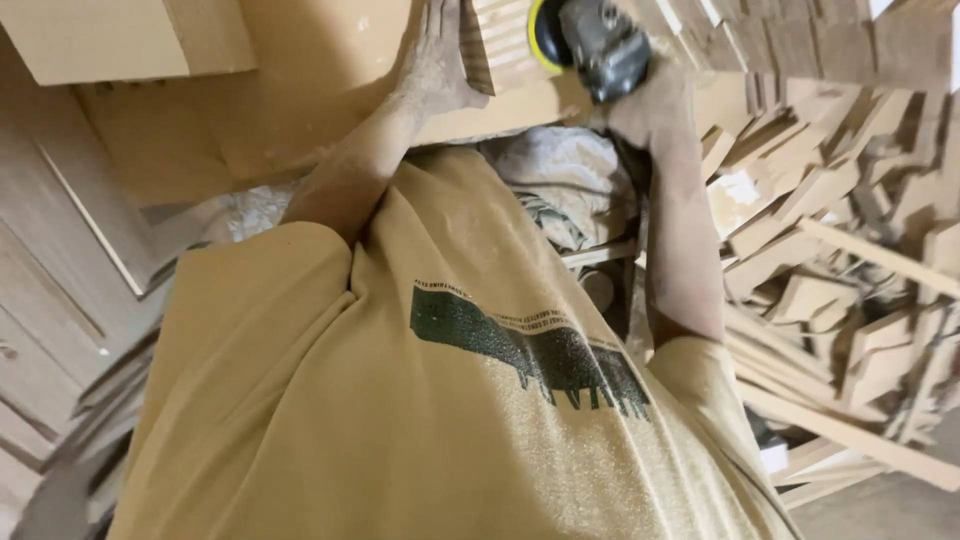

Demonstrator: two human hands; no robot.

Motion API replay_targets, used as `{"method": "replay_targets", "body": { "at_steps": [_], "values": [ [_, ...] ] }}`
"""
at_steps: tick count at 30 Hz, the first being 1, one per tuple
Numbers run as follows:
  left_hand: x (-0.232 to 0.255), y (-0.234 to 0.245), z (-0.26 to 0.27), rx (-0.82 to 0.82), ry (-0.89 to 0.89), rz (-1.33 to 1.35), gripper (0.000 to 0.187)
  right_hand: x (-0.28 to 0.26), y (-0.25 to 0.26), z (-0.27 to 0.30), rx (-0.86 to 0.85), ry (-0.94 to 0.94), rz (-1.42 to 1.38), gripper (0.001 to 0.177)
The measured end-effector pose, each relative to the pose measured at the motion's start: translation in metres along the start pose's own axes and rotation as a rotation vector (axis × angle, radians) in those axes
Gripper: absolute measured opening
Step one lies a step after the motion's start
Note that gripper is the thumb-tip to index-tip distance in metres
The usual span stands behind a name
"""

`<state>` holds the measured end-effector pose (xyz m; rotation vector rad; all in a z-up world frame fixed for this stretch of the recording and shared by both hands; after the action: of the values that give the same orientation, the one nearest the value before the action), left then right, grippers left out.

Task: Using a power orbital sander to smooth the surfaces and edges of small wooden blocks in a workshop.

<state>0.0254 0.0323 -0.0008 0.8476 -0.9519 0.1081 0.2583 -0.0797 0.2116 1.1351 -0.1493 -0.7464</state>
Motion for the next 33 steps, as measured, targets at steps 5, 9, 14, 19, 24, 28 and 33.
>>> {"method": "replay_targets", "body": {
  "at_steps": [5, 9, 14, 19, 24, 28, 33],
  "values": [
    [-0.005, -0.012, -0.002, -0.002, -0.016, -0.162, 0.15, -0.043, -0.016, 0.035, -0.124, -0.015, 0.047, 0.052],
    [-0.007, -0.01, -0.001, 0.009, 0.023, -0.085, 0.133, -0.066, 0.006, 0.082, -0.401, -0.231, 0.125, 0.073],
    [0.003, -0.004, 0.0, -0.067, 0.041, -0.318, 0.14, 0.012, -0.004, 0.053, -0.187, -0.31, -0.003, 0.077],
    [0.007, -0.011, 0.001, -0.037, -0.019, -0.423, 0.129, -0.004, -0.025, 0.067, -0.203, -0.223, 0.054, 0.082],
    [-0.002, -0.012, -0.005, 0.16, -0.127, -0.497, 0.131, -0.021, -0.005, 0.095, -0.335, -0.277, 0.001, 0.088],
    [0.001, -0.008, -0.005, 0.184, -0.13, -0.444, 0.096, 0.037, -0.015, 0.067, -0.061, -0.1, -0.094, 0.074],
    [0.012, 0.004, 0.002, 0.263, -0.145, -0.285, 0.091, 0.002, -0.028, 0.043, -0.155, -0.034, -0.023, 0.074]
  ]
}}
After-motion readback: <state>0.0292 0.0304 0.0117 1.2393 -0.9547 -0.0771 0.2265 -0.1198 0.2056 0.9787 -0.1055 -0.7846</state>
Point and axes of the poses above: each hand's wrist, its own z-axis away from the middle knuckle, its own y-axis out of the back of the hand, x = y × z, the point moved 4 cm from there along -z, towards the middle knuckle, and after that the axes turned 1 degree about x, right-handed, at the moved point
